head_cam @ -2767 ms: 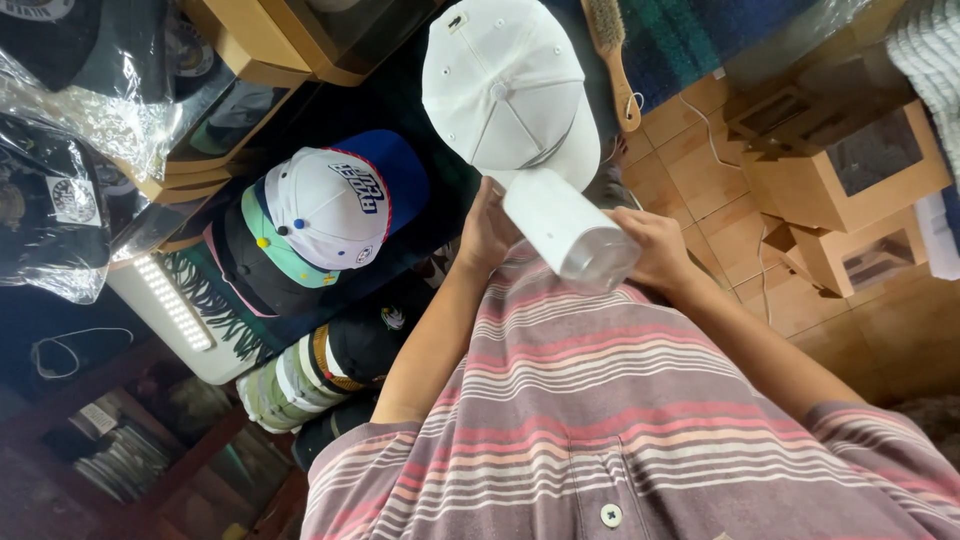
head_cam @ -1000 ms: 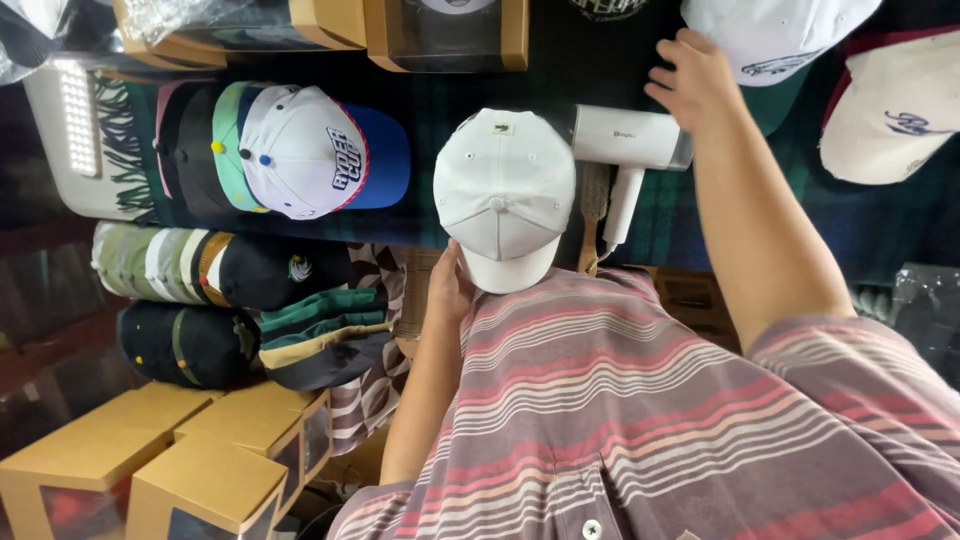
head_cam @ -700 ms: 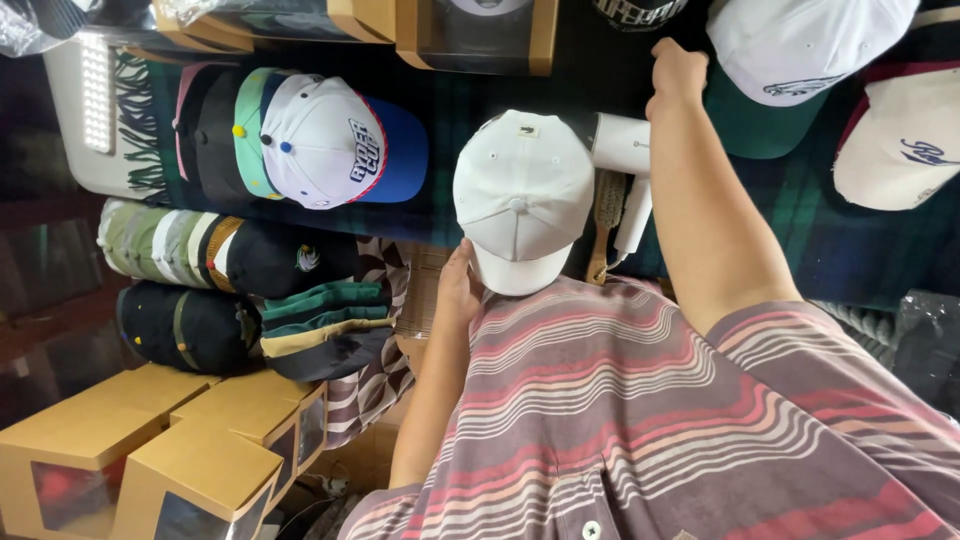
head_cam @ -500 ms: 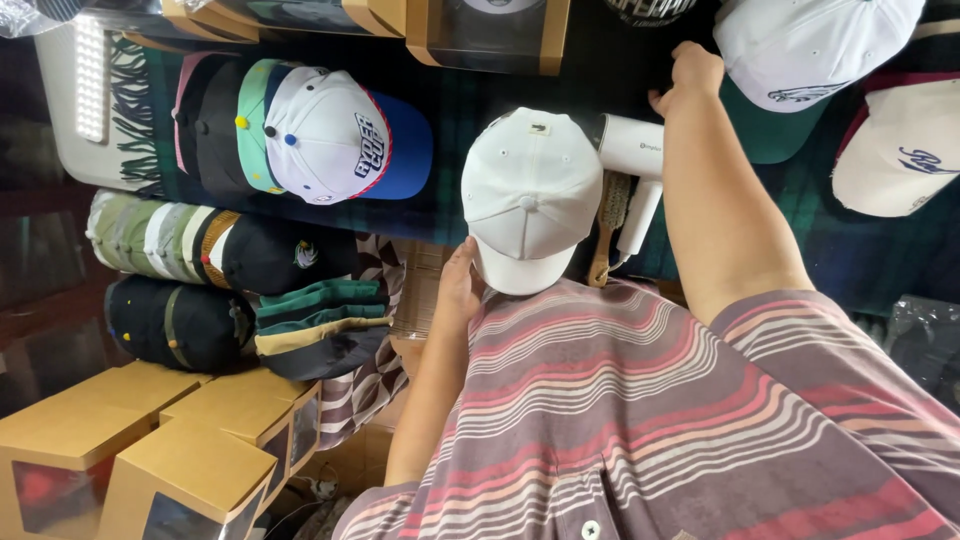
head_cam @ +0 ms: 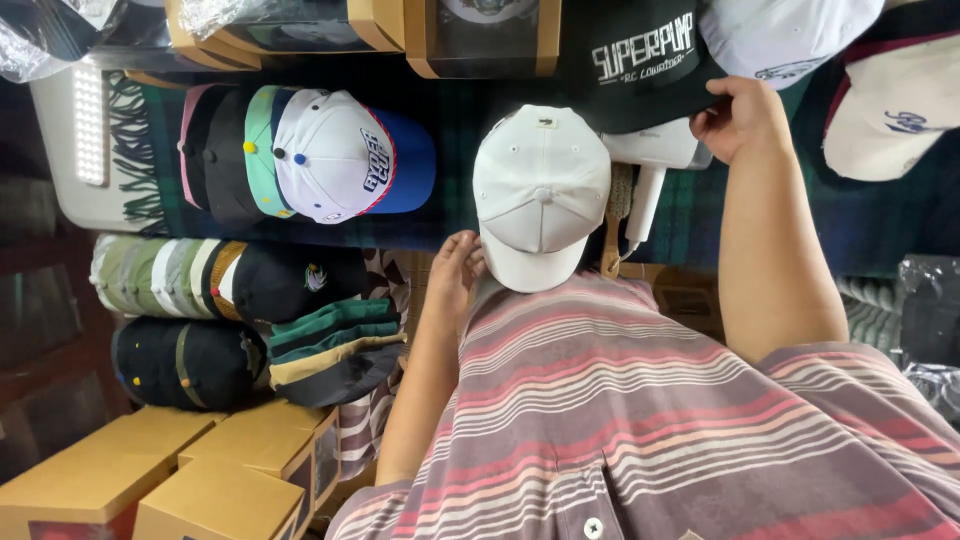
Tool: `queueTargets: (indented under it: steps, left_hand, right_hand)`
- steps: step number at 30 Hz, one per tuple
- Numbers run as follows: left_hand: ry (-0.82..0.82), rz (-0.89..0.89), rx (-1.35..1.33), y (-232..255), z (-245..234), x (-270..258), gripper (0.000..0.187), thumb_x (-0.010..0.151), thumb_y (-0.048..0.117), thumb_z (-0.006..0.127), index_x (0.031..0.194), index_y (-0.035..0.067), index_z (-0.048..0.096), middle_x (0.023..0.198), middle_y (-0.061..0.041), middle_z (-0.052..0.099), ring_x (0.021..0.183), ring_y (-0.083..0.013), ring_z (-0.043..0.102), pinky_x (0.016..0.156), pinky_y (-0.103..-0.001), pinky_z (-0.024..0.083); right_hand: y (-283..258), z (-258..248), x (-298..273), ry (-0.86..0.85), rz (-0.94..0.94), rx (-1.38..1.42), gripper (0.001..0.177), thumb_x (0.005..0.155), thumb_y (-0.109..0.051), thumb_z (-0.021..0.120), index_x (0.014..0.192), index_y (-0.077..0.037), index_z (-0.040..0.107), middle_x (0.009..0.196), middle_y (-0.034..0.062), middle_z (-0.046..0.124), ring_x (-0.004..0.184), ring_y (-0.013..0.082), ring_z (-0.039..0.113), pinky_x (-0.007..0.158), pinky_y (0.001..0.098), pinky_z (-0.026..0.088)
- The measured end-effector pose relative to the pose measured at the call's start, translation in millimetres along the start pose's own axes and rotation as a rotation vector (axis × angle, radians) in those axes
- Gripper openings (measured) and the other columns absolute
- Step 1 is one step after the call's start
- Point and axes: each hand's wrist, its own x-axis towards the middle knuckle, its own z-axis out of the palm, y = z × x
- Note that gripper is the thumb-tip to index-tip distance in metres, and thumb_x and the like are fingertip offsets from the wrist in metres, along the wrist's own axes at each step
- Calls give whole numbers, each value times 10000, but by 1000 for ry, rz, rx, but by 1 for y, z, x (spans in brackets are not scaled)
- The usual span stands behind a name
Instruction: Cleaning and reshaping various baseball caps using a handheld brush and a hair dryer.
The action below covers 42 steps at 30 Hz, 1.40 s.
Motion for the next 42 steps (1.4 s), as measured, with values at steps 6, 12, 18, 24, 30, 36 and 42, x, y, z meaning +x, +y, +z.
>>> queueTargets:
  steps: [6,12,18,24,30,36,42]
  left_hand:
    - [-107,-41,27,23,-14,18,238,969,141,703,1164,38,613,987,-105,697,818,-146,708,628,-207,541]
    - [-218,-106,260,22,-23,44,165,1056,236,607,1163,110,597,1019,-12,715,935,-143,733,809,-257,603]
    - [-270,-129,408,26,0,45,123,1060,218,575,1163,163,613,1022,7,692,939,-149,676,878,-307,537]
    - [-205,-155,368,22,-4,47,79,1044,201,613,1090,139,627,972,-44,708,898,-200,656,895,-357,509]
    - [-162,-148,386,21,4,40,127,1063,240,603,1105,131,651,957,-39,713,834,-197,615,861,-379,496]
    - [-128,-135,354,10,-11,49,175,1078,246,579,1147,115,672,937,-60,705,780,-218,599,812,-397,493]
    - [-125,-123,353,2,-21,57,213,1086,285,558,1190,141,677,999,-63,738,838,-222,655,869,-405,497]
  right_hand:
    - [26,-64,-66,-155,-156,-82,122,952,-68,590,1000,-179,606,1039,17,709,859,165,628,594,241,456]
    - [112,-172,-60,-300,-426,211,276,1031,-9,607,1209,-220,610,1074,45,719,807,248,776,753,373,701]
    - [206,-268,-16,-146,-421,456,284,1050,-19,577,1119,-287,637,1072,-61,762,843,220,781,935,383,681]
    - [208,-320,44,142,-379,674,255,1033,-65,699,1103,-310,700,1104,-99,753,1008,227,786,1054,449,695]
    - [203,-328,63,375,-70,665,426,957,-174,739,1222,52,492,1034,219,677,970,365,775,897,522,710]
    - [210,-334,43,273,-235,612,132,1049,-151,666,1131,-174,565,1028,49,609,948,202,746,902,370,682]
    - [201,-339,24,100,-340,432,185,1106,-186,634,959,-274,567,916,-96,578,841,147,703,832,279,592]
